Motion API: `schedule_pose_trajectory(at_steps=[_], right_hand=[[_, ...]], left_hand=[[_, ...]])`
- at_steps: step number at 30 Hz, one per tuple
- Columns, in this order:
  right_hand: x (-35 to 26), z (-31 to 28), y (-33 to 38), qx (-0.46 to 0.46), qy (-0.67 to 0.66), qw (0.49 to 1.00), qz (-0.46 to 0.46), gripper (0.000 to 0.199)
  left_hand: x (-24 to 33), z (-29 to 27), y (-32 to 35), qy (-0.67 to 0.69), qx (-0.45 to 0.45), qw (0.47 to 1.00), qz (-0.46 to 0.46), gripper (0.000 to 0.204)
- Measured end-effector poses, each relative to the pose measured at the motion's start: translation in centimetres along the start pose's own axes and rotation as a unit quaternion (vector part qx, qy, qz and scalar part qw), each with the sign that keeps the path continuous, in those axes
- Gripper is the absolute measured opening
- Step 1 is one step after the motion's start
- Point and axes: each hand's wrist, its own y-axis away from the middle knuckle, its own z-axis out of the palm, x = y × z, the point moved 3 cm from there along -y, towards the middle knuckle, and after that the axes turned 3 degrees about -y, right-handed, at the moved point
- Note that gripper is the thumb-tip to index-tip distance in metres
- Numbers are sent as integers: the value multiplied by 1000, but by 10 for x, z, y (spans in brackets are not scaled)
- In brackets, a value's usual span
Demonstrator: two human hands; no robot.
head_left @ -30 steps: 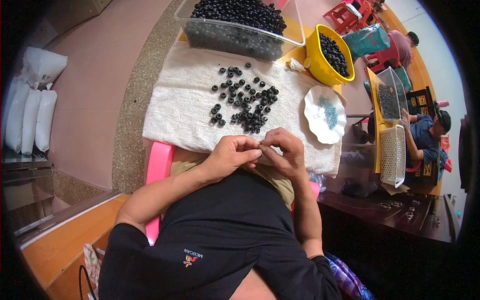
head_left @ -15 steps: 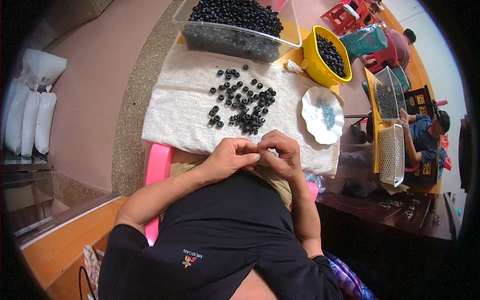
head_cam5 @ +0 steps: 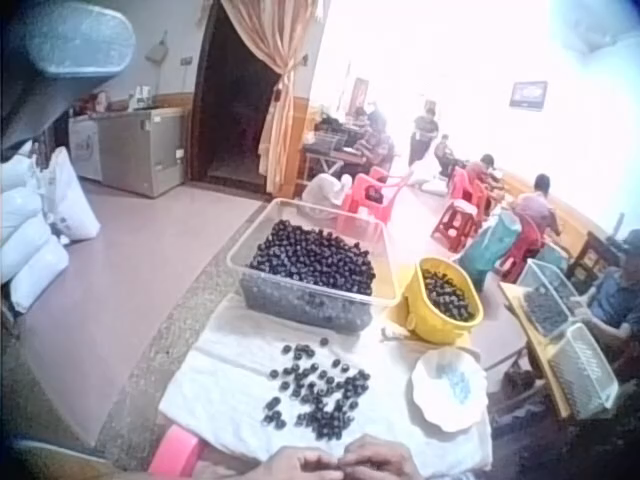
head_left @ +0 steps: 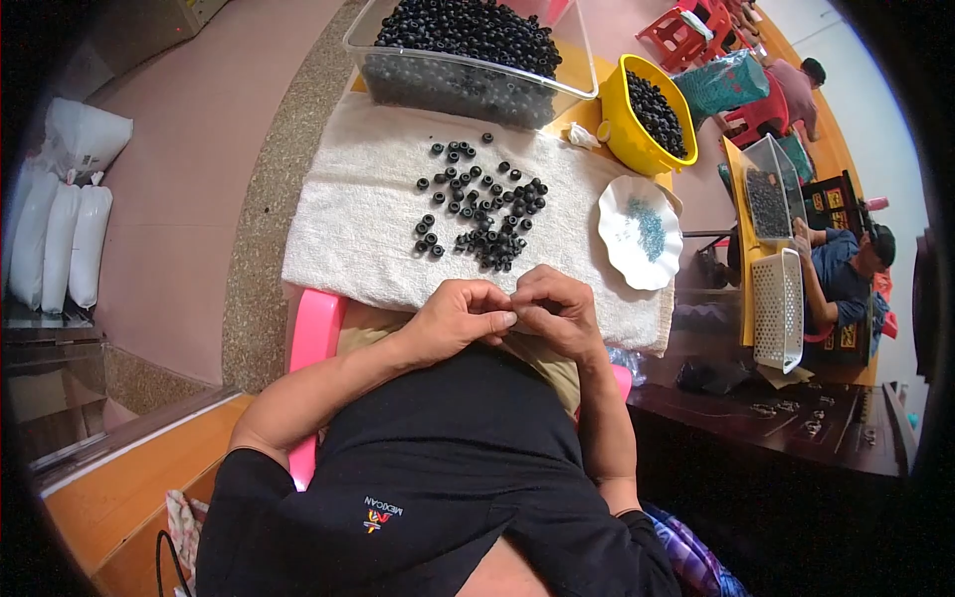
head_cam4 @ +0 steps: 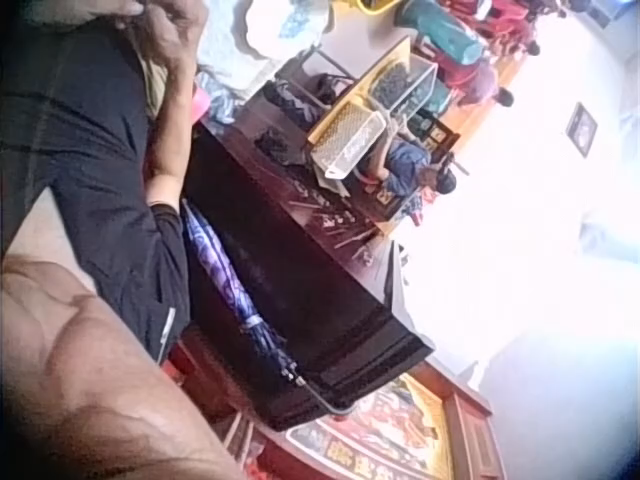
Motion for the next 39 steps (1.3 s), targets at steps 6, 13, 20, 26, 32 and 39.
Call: schedule_pose_trajectory(at_steps=[6, 13, 20, 26, 32, 39], right_hand=[[3, -2, -1, 2, 20, 1000, -9, 10], [3, -1, -2, -4, 43, 998, -38, 13], [2, -1, -1, -5, 34, 998, -43, 15], [-2, -2, -1, -20, 65, 997, -27, 12], [1, -4, 4, -33, 7, 998, 59, 13], [1, -3, 7, 4, -132, 975, 177, 8]], left_hand=[[2, 0, 0, 2, 1, 1000, -3, 15], [2, -1, 0, -5, -4, 1000, -6, 18], [3, -2, 0, -7, -4, 1000, -1, 18], [4, -1, 1, -7, 9, 1000, -9, 19], [1, 0, 1, 7, 10, 1000, -11, 19], [2, -2, 0, 16, 26, 1000, 0, 16]])
